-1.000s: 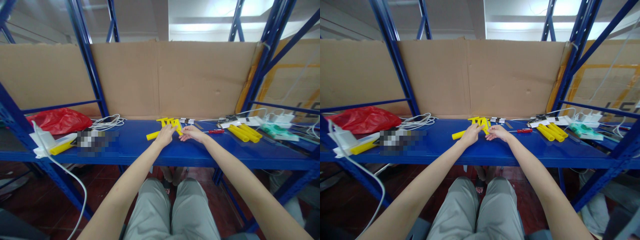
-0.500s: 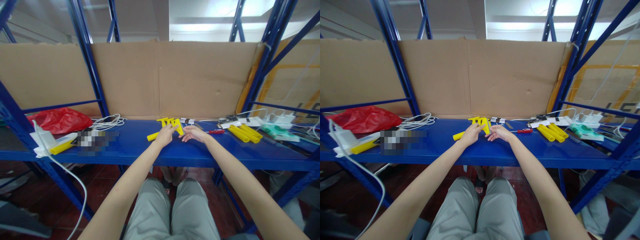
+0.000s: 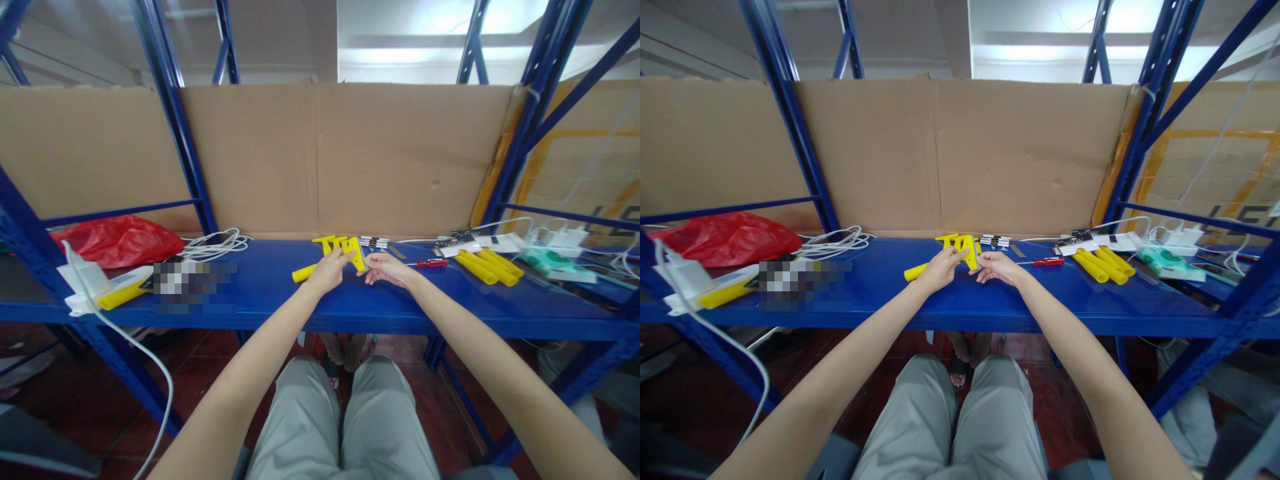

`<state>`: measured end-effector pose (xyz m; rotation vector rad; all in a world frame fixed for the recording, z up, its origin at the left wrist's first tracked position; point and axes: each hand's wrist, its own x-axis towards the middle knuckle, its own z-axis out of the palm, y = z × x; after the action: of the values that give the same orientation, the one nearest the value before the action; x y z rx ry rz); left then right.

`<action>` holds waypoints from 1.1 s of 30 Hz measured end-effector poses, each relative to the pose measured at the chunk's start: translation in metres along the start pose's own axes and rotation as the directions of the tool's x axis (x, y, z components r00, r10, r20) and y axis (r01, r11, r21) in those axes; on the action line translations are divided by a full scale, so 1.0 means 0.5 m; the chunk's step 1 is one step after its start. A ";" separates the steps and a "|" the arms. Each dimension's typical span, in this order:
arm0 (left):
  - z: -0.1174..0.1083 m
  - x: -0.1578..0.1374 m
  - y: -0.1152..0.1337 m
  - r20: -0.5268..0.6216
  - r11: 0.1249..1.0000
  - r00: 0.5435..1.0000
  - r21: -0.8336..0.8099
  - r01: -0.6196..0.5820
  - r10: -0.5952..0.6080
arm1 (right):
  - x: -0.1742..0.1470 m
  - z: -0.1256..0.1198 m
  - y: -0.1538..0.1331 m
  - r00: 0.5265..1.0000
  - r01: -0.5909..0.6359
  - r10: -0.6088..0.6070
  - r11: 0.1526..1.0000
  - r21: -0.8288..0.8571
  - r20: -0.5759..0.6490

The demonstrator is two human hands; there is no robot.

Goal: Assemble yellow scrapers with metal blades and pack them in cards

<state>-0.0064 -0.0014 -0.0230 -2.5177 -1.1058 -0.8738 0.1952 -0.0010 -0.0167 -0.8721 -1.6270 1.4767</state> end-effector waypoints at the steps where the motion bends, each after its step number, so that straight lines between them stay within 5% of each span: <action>1: 0.000 0.000 0.000 0.006 1.000 1.000 0.008 0.002 -0.002 | 0.001 0.000 0.002 1.000 0.004 -0.004 1.000 -0.006 -0.001; 5: -0.005 -0.001 0.008 0.052 0.999 0.998 0.034 0.029 -0.030 | 0.003 0.000 0.006 1.000 0.022 -0.024 0.996 -0.084 -0.016; 8: -0.009 0.000 0.018 0.105 0.997 0.992 0.047 0.069 -0.073 | 0.010 -0.014 0.006 0.990 0.019 -0.062 0.952 -0.305 -0.130; 12: -0.013 -0.001 0.025 0.162 0.997 0.985 0.050 0.060 -0.067 | 0.027 -0.054 0.008 0.869 -0.089 -0.291 0.703 -0.706 -0.400; 15: -0.016 -0.002 0.026 0.201 0.996 0.977 0.074 0.055 -0.069 | 0.040 -0.083 0.012 0.804 -0.214 -0.371 0.549 -0.808 -0.465; 22: -0.015 -0.002 0.026 0.263 0.992 0.961 0.105 0.063 -0.089 | 0.079 -0.112 0.026 0.907 -0.348 -0.136 0.290 -0.891 -0.398; 33: -0.013 -0.003 0.026 0.268 0.993 0.960 0.100 0.054 -0.079 | 0.127 -0.096 0.013 0.898 -0.429 0.004 0.238 -0.871 -0.441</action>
<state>-0.0006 -0.0139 -0.0186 -2.5902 -1.2866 -0.4875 0.2066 0.0780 -0.0153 -1.9959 -2.1091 0.1566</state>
